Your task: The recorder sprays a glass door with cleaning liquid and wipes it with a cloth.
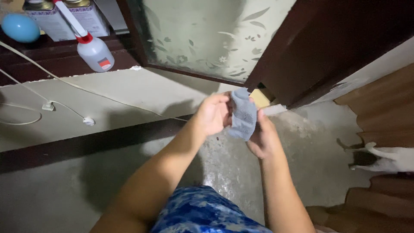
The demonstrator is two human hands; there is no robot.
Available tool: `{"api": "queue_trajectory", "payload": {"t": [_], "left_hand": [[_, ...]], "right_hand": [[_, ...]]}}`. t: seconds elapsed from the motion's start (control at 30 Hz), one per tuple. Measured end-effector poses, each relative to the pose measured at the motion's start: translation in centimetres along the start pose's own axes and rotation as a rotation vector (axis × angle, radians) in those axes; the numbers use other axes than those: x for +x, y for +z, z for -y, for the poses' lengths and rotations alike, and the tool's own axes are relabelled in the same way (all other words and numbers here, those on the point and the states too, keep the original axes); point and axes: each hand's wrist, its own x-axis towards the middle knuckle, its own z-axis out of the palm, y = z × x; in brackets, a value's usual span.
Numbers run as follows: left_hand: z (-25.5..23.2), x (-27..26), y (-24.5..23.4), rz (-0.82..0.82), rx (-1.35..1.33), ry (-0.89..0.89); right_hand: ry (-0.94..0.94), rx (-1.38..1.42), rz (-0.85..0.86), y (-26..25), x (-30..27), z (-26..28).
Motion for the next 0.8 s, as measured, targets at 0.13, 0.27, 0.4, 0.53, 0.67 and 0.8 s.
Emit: {"api": "queue_trajectory", "payload": {"t": [0.13, 0.27, 0.4, 0.53, 0.67, 0.8], "left_hand": [[-1.1, -1.1, 1.6, 0.165, -0.053, 0.001], [-0.1, -2.0, 0.8, 0.023, 0.209, 0.146], [0.2, -3.3, -1.1, -0.181, 0.385, 0.171], [0.2, -5.1, -1.8, -0.304, 0.407, 0.337], [-0.7, -7.4, -0.5, -0.309, 0.457, 0.363], [-1.5, -9.7, 0.7, -0.260, 0.281, 0.385]], "right_hand": [[0.215, 0.107, 0.111, -1.3, -0.3, -0.5], [0.025, 0.016, 0.255, -5.2, 0.4, -2.1], [-0.051, 0.097, 0.205, -3.3, -0.6, -0.5], [-0.091, 0.133, 0.259, -3.0, -0.5, -0.8], [-0.018, 0.261, 0.351, -3.1, 0.2, -2.2], [0.030, 0.232, 0.340, -0.3, 0.1, -2.3]]}}
